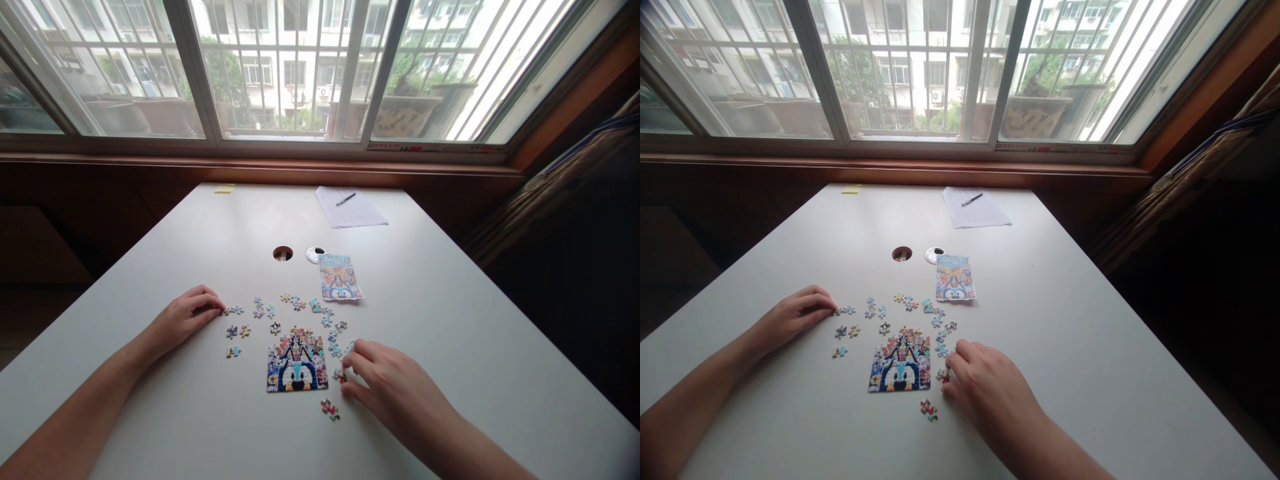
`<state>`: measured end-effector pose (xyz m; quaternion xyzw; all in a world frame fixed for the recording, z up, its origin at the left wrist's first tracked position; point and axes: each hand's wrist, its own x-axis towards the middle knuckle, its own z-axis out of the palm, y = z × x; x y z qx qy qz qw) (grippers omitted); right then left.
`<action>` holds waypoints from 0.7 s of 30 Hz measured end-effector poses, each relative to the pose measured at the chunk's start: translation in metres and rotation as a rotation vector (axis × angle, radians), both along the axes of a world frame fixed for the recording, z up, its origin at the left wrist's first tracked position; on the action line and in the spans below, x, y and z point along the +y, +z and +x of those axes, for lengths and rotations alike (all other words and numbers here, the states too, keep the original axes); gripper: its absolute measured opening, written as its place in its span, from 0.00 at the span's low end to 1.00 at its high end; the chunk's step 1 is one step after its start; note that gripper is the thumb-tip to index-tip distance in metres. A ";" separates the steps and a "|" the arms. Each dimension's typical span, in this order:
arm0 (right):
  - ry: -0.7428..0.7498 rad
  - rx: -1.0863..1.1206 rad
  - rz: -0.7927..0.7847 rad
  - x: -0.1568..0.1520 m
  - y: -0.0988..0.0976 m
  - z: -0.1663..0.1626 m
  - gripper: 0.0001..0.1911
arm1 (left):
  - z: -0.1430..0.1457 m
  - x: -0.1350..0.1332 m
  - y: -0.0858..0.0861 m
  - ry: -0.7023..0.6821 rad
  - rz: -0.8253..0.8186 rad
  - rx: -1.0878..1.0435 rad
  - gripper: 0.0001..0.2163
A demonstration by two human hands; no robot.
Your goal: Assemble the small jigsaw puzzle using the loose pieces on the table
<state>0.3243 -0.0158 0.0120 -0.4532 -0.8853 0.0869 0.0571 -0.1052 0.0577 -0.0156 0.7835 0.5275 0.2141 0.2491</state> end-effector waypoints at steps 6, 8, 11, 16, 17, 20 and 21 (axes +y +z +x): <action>0.004 -0.022 -0.091 -0.001 0.004 0.002 0.05 | 0.001 -0.001 0.001 0.000 0.003 0.004 0.14; -0.004 -0.030 -0.106 -0.001 0.004 0.000 0.04 | 0.000 0.000 0.001 0.002 0.007 0.005 0.15; -0.032 -0.038 -0.127 -0.002 0.005 -0.004 0.02 | -0.001 0.001 -0.002 -0.014 0.010 0.001 0.15; -0.075 -0.046 -0.151 -0.004 0.004 -0.008 0.06 | -0.003 0.002 -0.004 -0.032 0.016 -0.007 0.13; -0.088 -0.047 -0.162 -0.004 0.004 -0.008 0.06 | -0.003 0.002 -0.004 -0.030 0.014 -0.008 0.12; -0.131 -0.039 -0.205 -0.004 0.001 -0.006 0.06 | -0.001 0.001 -0.002 -0.023 0.010 -0.014 0.12; -0.141 -0.037 -0.219 -0.003 0.000 -0.005 0.07 | -0.001 0.001 -0.001 -0.022 0.010 -0.016 0.12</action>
